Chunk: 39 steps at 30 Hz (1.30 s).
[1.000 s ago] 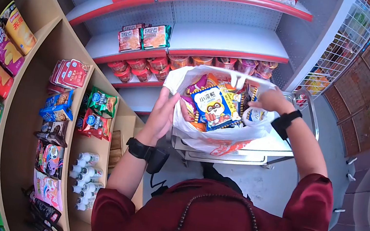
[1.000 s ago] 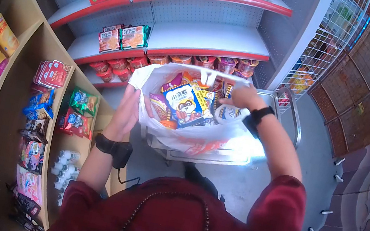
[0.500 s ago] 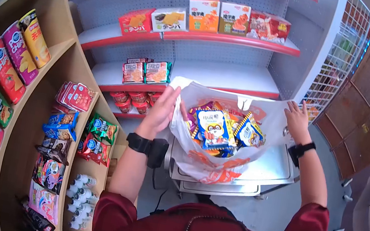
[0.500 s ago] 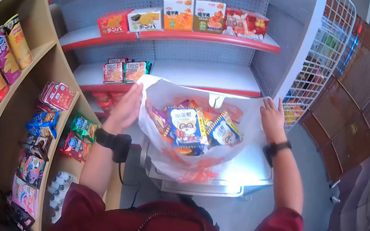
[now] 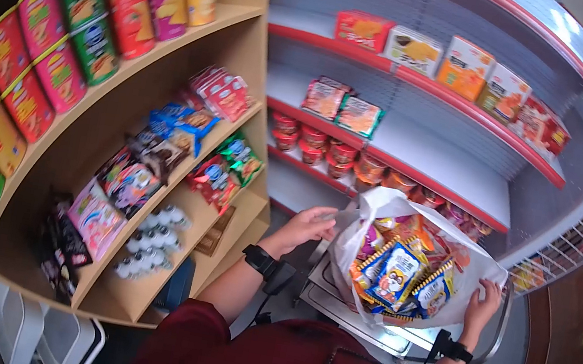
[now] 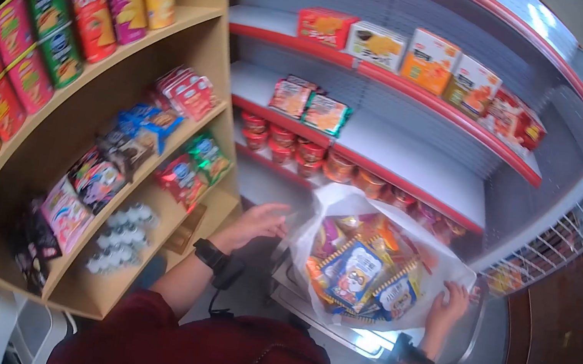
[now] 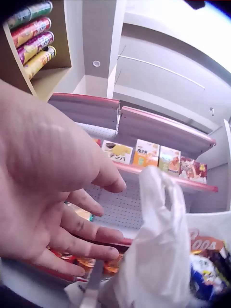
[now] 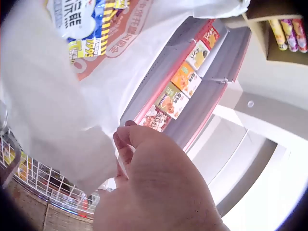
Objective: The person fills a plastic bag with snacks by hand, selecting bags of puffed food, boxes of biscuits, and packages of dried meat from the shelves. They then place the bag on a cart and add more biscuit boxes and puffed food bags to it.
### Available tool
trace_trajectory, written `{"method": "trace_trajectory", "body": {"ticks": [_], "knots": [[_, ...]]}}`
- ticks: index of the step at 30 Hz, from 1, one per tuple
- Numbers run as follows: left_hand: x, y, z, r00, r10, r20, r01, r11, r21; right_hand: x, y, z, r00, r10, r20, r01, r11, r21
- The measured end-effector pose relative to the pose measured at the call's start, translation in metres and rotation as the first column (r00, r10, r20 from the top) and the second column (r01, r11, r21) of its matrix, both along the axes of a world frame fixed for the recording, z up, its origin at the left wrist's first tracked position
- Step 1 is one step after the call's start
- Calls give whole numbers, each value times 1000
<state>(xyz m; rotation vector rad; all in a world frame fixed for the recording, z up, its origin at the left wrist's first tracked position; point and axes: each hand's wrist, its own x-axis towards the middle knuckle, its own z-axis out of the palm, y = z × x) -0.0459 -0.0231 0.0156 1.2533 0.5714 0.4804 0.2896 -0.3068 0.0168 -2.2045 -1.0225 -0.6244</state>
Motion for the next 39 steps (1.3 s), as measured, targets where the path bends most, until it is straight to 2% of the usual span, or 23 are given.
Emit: {"method": "trace_trajectory", "body": {"ticks": [3,5,9,10,12,14,16,18,20,22,24,25,26,27,29,30,32,33,34,37,39], "knots": [[-41,-2,-26,991,89,-104,-88,996,9,4,-2,0,997,20,68,-12,993,-117],[-72,-4,-48,952,170,-255,-180,983,-20,8,-1,-2,999,21,45,-15,992,-122],[-129,-15,-61,901,311,-302,-365,920,-143,1,7,-2,999,34,33,-31,995,-98],[-140,-16,-64,893,327,-310,-385,911,-148,-1,9,0,1000,22,15,-20,995,-100],[-162,-17,-68,845,471,-253,-499,865,-58,-5,13,3,999,40,12,-38,992,-117],[-178,-14,-58,788,554,-268,-582,813,-28,1,18,-1,981,33,192,-22,998,-57],[-195,-9,-56,639,758,-129,-743,652,150,3,20,0,968,63,241,-45,996,-76],[-213,-8,-46,461,886,-48,-829,449,333,8,21,-1,961,36,276,-21,998,-55],[-243,-5,-45,228,972,63,-772,141,620,9,24,2,974,60,219,-48,997,-60],[-268,-12,-26,42,989,143,-774,-59,630,10,29,5,969,64,237,-56,998,-40],[-302,-18,-18,-237,934,267,-384,-343,858,14,37,6,972,76,221,-69,997,-37],[-319,-21,-11,-353,885,304,-211,-392,896,14,41,7,969,95,230,-91,995,-28],[-335,-24,-5,-452,819,354,-30,-411,911,13,45,7,965,112,239,-110,994,-19],[-351,-22,-1,-458,813,359,-24,-416,909,11,50,7,961,109,253,-106,994,-24],[-378,-18,3,-580,790,197,-54,-279,959,11,58,5,956,135,261,-131,991,-32],[-388,-15,4,-582,788,199,-54,-282,958,12,61,6,950,155,272,-148,988,-45],[-404,-7,9,-534,814,-227,-389,2,921,8,66,9,954,151,261,-142,989,-50],[-406,-3,15,-572,757,-317,-417,65,907,6,68,10,958,143,249,-133,989,-58],[-408,0,20,-569,761,-312,-416,61,907,6,69,11,959,137,249,-129,990,-52],[-418,11,30,-534,666,-521,-596,141,790,8,69,14,953,128,275,-123,992,-36],[-427,19,29,-522,664,-535,-620,136,773,11,68,17,958,126,259,-113,992,-63]]}}
